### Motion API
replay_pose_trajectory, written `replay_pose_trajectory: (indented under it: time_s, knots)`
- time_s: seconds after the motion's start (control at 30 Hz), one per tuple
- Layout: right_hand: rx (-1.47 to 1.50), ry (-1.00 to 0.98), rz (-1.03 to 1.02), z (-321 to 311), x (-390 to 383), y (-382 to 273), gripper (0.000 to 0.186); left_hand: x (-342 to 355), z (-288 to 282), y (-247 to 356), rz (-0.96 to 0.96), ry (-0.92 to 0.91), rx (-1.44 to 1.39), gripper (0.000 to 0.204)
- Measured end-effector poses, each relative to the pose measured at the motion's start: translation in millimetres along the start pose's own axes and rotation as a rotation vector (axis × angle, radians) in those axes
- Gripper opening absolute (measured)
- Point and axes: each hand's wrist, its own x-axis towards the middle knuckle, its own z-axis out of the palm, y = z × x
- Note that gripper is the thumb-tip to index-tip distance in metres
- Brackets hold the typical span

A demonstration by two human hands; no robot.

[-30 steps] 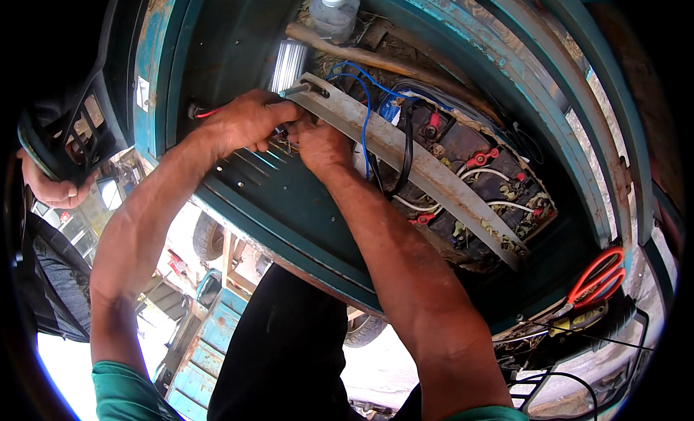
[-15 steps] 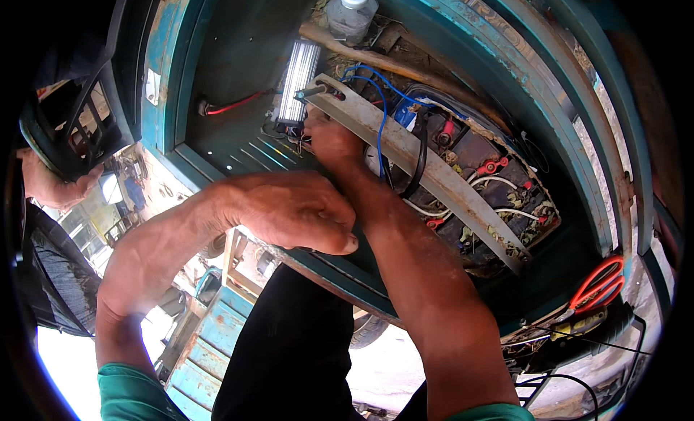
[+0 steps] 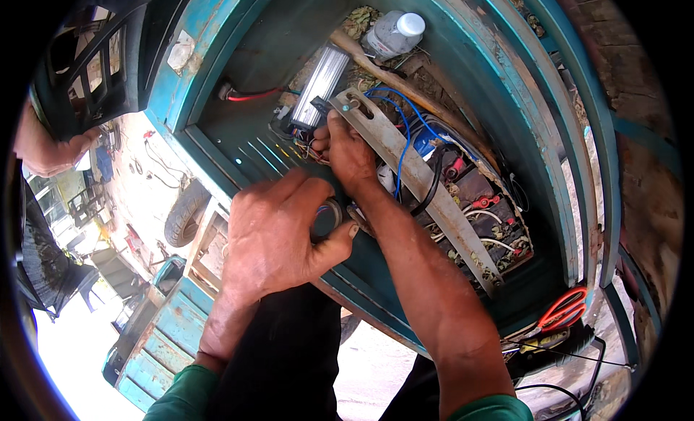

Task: The person repairs the electrical system of a teal three-wheeled vehicle. They open the seat compartment, retrieve a multimeter and gloves, and use electrical tape to wrap and secure wires inside the battery area.

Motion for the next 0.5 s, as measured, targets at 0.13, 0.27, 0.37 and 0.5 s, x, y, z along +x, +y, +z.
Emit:
replay_pose_trajectory:
  time_s: [0.13,0.27,0.37,0.5]
  knots:
    - [0.087,-0.081,0.021,-4,7,-1,0.03,2,4,-8,0.037,0.123,-0.14,0.031]
    - [0.099,-0.136,0.051,-8,6,7,0.022,-3,5,-12,0.089,0.145,-0.134,0.033]
    - [0.151,-0.152,0.069,-11,7,8,0.018,-4,-2,-14,0.121,0.141,-0.176,0.032]
    - [0.219,-0.133,0.09,-11,3,8,0.014,-4,-2,-17,0.154,0.15,-0.201,0.031]
